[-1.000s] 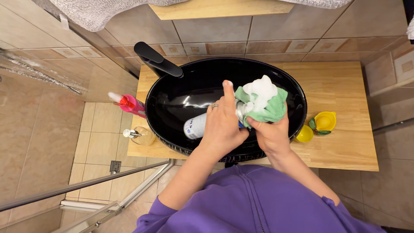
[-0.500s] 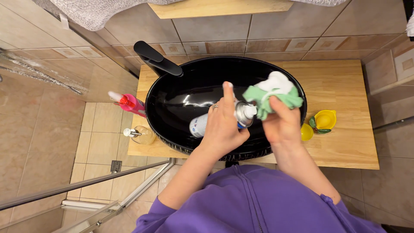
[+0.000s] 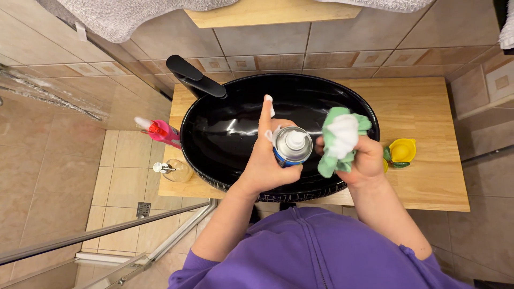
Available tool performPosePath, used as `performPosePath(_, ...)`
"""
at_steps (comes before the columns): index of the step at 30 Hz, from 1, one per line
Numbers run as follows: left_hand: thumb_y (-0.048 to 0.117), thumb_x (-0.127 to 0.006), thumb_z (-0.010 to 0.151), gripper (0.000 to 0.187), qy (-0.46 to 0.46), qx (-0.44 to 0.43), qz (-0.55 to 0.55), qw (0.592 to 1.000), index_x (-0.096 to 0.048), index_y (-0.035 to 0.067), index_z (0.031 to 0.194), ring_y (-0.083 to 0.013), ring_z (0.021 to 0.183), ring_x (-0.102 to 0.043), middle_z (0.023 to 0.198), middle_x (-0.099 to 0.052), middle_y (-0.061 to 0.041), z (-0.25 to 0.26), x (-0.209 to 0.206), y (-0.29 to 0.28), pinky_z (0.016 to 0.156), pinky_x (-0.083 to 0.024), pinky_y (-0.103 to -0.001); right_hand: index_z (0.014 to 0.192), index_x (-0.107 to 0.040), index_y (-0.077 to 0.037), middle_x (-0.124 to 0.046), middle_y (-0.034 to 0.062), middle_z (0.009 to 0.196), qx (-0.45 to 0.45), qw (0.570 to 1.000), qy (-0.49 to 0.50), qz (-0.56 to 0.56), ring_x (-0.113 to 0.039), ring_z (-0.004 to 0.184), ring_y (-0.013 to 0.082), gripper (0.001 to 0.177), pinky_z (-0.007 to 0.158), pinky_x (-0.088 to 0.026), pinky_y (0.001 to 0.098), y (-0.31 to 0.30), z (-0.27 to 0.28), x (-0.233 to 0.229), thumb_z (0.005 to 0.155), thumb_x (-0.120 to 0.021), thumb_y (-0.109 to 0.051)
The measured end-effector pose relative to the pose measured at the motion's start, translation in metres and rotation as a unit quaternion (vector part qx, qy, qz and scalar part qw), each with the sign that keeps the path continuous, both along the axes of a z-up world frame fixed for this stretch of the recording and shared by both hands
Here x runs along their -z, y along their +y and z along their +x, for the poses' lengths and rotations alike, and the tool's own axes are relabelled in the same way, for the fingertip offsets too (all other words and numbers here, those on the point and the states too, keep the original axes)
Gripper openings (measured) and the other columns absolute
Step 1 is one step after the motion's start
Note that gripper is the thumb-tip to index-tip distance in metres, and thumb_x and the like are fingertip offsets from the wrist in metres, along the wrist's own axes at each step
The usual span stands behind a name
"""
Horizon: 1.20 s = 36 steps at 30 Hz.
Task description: The person sprays a foaming cleaner onto the shower faucet and handheld showerhead. They then use a green cloth to wipe the foam off the fixtures and the surrounding tiled walls, cleaning the shower area.
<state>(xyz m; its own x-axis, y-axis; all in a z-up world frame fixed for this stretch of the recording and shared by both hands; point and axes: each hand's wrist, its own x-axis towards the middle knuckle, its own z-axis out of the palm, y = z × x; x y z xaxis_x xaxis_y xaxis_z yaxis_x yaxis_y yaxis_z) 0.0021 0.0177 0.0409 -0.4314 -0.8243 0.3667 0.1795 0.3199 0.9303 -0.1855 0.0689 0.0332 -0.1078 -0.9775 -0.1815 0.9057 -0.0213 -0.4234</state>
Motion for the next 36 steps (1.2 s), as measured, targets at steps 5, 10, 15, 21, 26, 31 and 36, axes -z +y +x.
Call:
performPosePath(5, -0.007, -0.070, 0.060, 0.127, 0.003, 0.027, 0.024, 0.999, 0.002, -0.002, 0.164, -0.0259, 0.111, -0.060, 0.115, -0.063, -0.015, -0.003, -0.005, 0.003, 0.118, -0.035, -0.045, 0.105, -0.068, 0.006, -0.070, 0.0174, 0.071, -0.052, 0.995, 0.019, -0.078, -0.073, 0.057, 0.0221, 0.035, 0.074, -0.063, 0.0410, -0.018, -0.005, 0.026, 0.071, -0.060, 0.005)
performPosePath(10, -0.007, -0.070, 0.060, 0.127, -0.011, 0.016, 0.032, 0.999, 0.002, -0.002, 0.164, -0.0261, 0.110, -0.059, 0.115, -0.061, -0.015, -0.003, -0.004, 0.004, 0.114, -0.039, -0.046, 0.126, -0.065, 0.004, -0.074, 0.0154, 0.099, -0.042, 0.998, 0.051, -0.025, -0.075, 0.086, 0.0258, 0.051, 0.091, -0.059, 0.0442, -0.021, -0.001, 0.066, 0.074, -0.064, 0.007)
performPosePath(15, -0.005, -0.070, 0.060, 0.125, -0.051, -0.025, 0.041, 0.998, 0.001, -0.004, 0.163, -0.0263, 0.112, -0.060, 0.115, -0.061, -0.014, -0.003, -0.008, 0.002, 0.116, -0.037, -0.045, 0.137, -0.058, -0.001, -0.070, 0.0151, 0.121, 0.067, 0.970, 0.236, 0.006, -0.067, 0.109, 0.0241, 0.054, 0.103, -0.053, 0.0463, -0.017, 0.018, 0.068, 0.084, -0.071, 0.000)
performPosePath(21, -0.002, -0.070, 0.061, 0.125, -0.100, -0.064, 0.040, 0.992, 0.002, -0.006, 0.163, -0.0280, 0.113, -0.060, 0.116, -0.060, -0.013, -0.005, -0.015, 0.000, 0.116, -0.037, -0.047, 0.146, -0.051, -0.002, -0.062, 0.0162, 0.136, 0.042, 0.948, 0.310, -0.057, -0.060, 0.125, 0.0278, 0.059, 0.112, -0.044, 0.0535, 0.001, 0.027, 0.049, 0.089, -0.063, -0.014)
performPosePath(26, 0.004, -0.072, 0.060, 0.127, -0.154, -0.074, 0.068, 0.983, 0.003, -0.004, 0.163, -0.0317, 0.117, -0.062, 0.119, -0.062, -0.013, -0.009, -0.028, 0.000, 0.112, -0.042, -0.048, 0.141, -0.057, 0.002, -0.066, 0.0181, 0.132, 0.058, 0.876, 0.475, -0.055, -0.061, 0.124, 0.0264, 0.055, 0.111, -0.044, 0.0520, 0.000, 0.024, 0.032, 0.090, -0.071, -0.012)
performPosePath(31, 0.004, -0.069, 0.060, 0.127, -0.170, -0.055, 0.087, 0.980, 0.004, -0.001, 0.164, -0.0304, 0.116, -0.060, 0.119, -0.061, -0.010, -0.013, -0.030, 0.002, 0.110, -0.043, -0.047, 0.116, -0.069, 0.003, -0.070, 0.0117, 0.097, 0.153, 0.920, 0.360, -0.017, -0.064, 0.091, 0.0161, 0.025, 0.098, -0.055, 0.0420, -0.009, 0.027, 0.011, 0.102, -0.063, -0.017)
performPosePath(36, 0.006, -0.071, 0.058, 0.128, -0.209, -0.077, 0.088, 0.971, 0.003, -0.002, 0.163, -0.0348, 0.116, -0.062, 0.118, -0.063, -0.011, -0.014, -0.037, -0.002, 0.107, -0.045, -0.050, 0.119, -0.069, 0.002, -0.072, 0.0162, 0.103, 0.112, 0.857, 0.503, -0.029, -0.067, 0.099, 0.0231, 0.027, 0.100, -0.052, 0.0483, 0.003, 0.013, 0.015, 0.104, -0.058, -0.017)
